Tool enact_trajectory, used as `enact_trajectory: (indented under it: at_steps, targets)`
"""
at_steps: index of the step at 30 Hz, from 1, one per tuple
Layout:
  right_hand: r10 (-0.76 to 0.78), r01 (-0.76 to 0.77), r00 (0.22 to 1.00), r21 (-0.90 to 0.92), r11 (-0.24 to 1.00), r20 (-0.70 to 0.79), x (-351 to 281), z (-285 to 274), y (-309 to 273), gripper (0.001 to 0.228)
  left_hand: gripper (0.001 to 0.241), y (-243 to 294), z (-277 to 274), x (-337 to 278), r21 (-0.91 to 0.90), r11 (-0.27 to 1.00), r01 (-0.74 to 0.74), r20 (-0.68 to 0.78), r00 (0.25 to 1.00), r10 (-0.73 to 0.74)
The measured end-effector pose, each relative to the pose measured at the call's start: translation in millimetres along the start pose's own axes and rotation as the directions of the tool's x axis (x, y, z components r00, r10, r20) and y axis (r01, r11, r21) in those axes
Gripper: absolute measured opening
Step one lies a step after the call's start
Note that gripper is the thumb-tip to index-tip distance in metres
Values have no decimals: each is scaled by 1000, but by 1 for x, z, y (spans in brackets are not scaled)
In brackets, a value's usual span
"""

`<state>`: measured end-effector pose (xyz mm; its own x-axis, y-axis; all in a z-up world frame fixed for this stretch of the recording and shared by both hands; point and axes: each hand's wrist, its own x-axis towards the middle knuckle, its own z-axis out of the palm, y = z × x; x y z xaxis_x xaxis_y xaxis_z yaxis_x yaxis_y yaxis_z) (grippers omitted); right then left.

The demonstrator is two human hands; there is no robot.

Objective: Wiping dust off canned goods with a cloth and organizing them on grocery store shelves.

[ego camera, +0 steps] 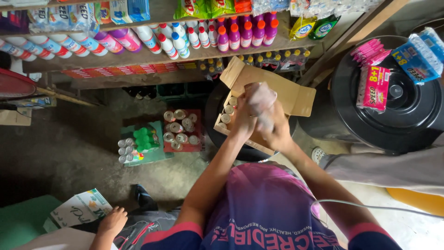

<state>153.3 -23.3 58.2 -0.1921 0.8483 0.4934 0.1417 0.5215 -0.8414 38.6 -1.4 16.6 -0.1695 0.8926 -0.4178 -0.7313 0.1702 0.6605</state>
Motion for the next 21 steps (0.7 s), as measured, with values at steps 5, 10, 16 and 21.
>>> enact_trajectory:
  at_steps: [5, 10, 16, 21]
  targets:
    - [-211, 222, 971, -96, 970, 114, 9, -11, 12, 44, 27, -26, -27, 19, -292, 945, 149, 68, 989, -135]
    - [214, -210, 977, 169, 963, -5, -15, -5, 45, 57, 66, -4, 14, -18, 7, 999, 48, 98, 994, -49]
    - [-100, 115, 984, -94, 989, 150, -19, -10, 18, 65, 33, -28, -27, 4, 551, 834, -11, 94, 994, -48]
    - [128, -129, 990, 9, 992, 66, -7, -11, 33, 65, 51, -20, -3, -12, 137, 988, 73, 98, 991, -87]
